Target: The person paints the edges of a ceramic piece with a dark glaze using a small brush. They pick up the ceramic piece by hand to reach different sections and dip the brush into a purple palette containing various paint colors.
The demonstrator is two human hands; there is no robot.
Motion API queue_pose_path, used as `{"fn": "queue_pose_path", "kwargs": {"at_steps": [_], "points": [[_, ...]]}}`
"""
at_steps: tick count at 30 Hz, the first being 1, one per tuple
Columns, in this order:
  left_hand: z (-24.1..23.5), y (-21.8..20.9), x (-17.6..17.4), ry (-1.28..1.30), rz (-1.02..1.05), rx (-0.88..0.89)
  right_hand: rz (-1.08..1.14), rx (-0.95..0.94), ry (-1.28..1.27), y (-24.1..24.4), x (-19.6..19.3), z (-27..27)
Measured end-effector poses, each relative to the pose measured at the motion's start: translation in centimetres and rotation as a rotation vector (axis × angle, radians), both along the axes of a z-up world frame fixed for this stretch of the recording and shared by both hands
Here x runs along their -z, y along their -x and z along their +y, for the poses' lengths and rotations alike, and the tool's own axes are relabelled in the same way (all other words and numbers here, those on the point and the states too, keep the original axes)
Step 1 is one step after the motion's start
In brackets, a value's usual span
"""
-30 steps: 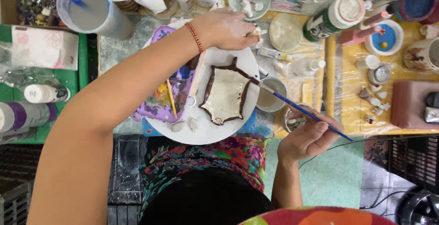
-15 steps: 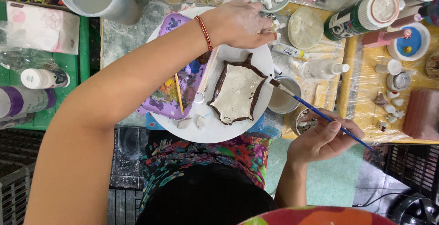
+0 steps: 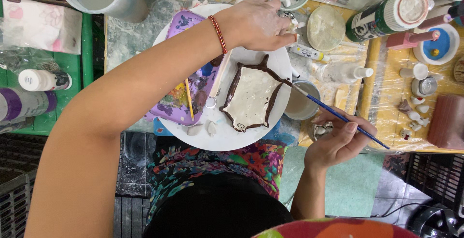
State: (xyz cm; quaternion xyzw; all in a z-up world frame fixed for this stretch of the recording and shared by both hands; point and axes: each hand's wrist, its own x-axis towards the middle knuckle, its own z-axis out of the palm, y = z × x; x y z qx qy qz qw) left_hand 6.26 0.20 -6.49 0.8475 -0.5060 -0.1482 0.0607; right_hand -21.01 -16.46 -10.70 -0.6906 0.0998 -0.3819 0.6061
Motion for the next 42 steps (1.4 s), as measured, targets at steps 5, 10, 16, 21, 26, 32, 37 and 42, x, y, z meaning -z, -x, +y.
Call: {"fn": "queue_pose_path", "kwargs": {"at_steps": [5, 10, 16, 21, 26, 32, 37, 42], "points": [[0.8, 0.2, -1.1, 0.196, 0.033, 0.048, -0.003, -0.072, 0.018, -0.8, -0.2, 0.8], [3.3, 3.3, -3.8, 0.491, 0.016, -0.077, -0.013, -0.112, -0.014, -1.4, 0.0, 0.9], [10.1, 15.6, -6.6, 0.878, 0.311, -0.403, -0.035, -0.136, -0.111, -1.9, 1.5, 0.6], [8.1, 22.3, -5.0, 0.898, 0.128, -0.629, -0.034, -0.142, -0.153, -2.8, 1.8, 1.0], [6.7, 22.8, -2.0, 0.822, -0.006, -0.671, -0.053, -0.149, -0.373, -3.2, 0.8, 1.8], [8.2, 23.1, -3.6, 0.920, 0.127, -0.677, -0.060, -0.123, -0.467, -2.9, -0.5, 1.9], [12.6, 23.3, -4.6, 1.263, 0.974, -0.689, -0.070, -0.247, -0.259, -4.0, -2.1, 3.0], [14.5, 23.6, -4.2, 1.599, 1.519, -0.693, -0.091, -0.217, -0.154, -5.3, -3.8, 4.3]]}}
